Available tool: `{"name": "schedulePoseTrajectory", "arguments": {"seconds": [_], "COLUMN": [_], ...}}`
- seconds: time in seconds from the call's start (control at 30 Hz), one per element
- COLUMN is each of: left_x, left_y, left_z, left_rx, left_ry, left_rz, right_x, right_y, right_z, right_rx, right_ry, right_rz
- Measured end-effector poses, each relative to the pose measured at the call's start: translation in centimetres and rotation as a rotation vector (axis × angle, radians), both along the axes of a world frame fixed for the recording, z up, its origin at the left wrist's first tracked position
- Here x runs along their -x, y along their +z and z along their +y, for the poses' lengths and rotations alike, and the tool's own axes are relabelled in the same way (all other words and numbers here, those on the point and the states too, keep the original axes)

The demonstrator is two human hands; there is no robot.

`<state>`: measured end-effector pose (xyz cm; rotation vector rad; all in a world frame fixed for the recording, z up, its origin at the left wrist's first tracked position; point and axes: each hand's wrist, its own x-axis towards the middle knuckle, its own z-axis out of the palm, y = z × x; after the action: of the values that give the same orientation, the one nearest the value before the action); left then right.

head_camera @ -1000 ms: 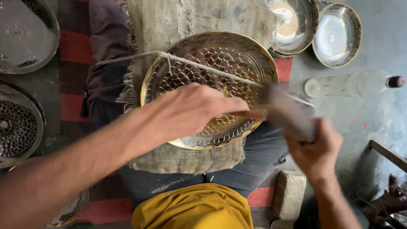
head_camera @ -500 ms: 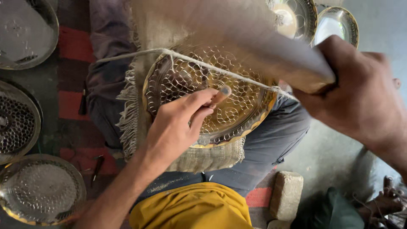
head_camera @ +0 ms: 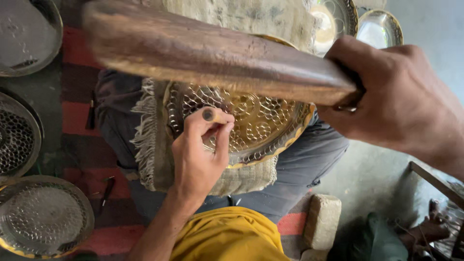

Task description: The person uses a hammer and a small metal punch to create a patterned texture on a brass plate. They repeatedly strike the punch with the hammer while holding the plate steady on a cushioned surface.

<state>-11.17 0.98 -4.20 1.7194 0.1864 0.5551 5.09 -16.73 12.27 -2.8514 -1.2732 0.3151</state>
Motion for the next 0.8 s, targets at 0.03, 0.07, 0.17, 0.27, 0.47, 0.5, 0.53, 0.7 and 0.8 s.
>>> {"name": "schedulePoseTrajectory", "arguments": {"seconds": [0.03, 0.07, 0.17, 0.27, 0.47, 0.5, 0.53, 0.7, 0.8], "left_x": [0.0, 0.0, 0.0, 0.1, -0.1, -0.2, -0.3, -1.0, -1.4], "left_y": [-0.1, -0.1, -0.2, -0.1, -0.1, -0.1, -0.1, 0.1, 0.3], "left_z": [-0.1, -0.2, -0.3, -0.3, -0.1, 0.0, 0.2, 0.9, 1.5], "left_rx": [0.016, 0.037, 0.003, 0.011, -0.025, -0.076, -0.124, -0.074, -0.12], "left_ry": [0.006, 0.008, 0.01, 0.022, 0.015, 0.012, 0.01, -0.112, -0.205], "left_rz": [0.007, 0.019, -0.012, 0.021, 0.005, -0.012, -0.023, -0.008, 0.07], "right_x": [-0.1, -0.1, -0.2, 0.1, -0.3, -0.3, -0.3, -0.4, -0.5], "right_y": [0.1, 0.2, 1.0, 2.5, 2.0, 1.9, 1.7, 0.7, 0.1], "right_z": [0.1, 0.4, 1.7, 2.7, 3.2, 2.9, 2.6, 1.4, 0.4], "right_rx": [-0.089, -0.006, 0.142, 0.008, 0.049, 0.143, 0.148, 0.181, 0.194], "right_ry": [0.024, 0.02, 0.061, 0.15, 0.179, 0.242, 0.235, 0.131, -0.025], "right_rz": [0.033, 0.009, -0.104, -0.15, -0.094, -0.142, -0.131, -0.125, -0.013]}}
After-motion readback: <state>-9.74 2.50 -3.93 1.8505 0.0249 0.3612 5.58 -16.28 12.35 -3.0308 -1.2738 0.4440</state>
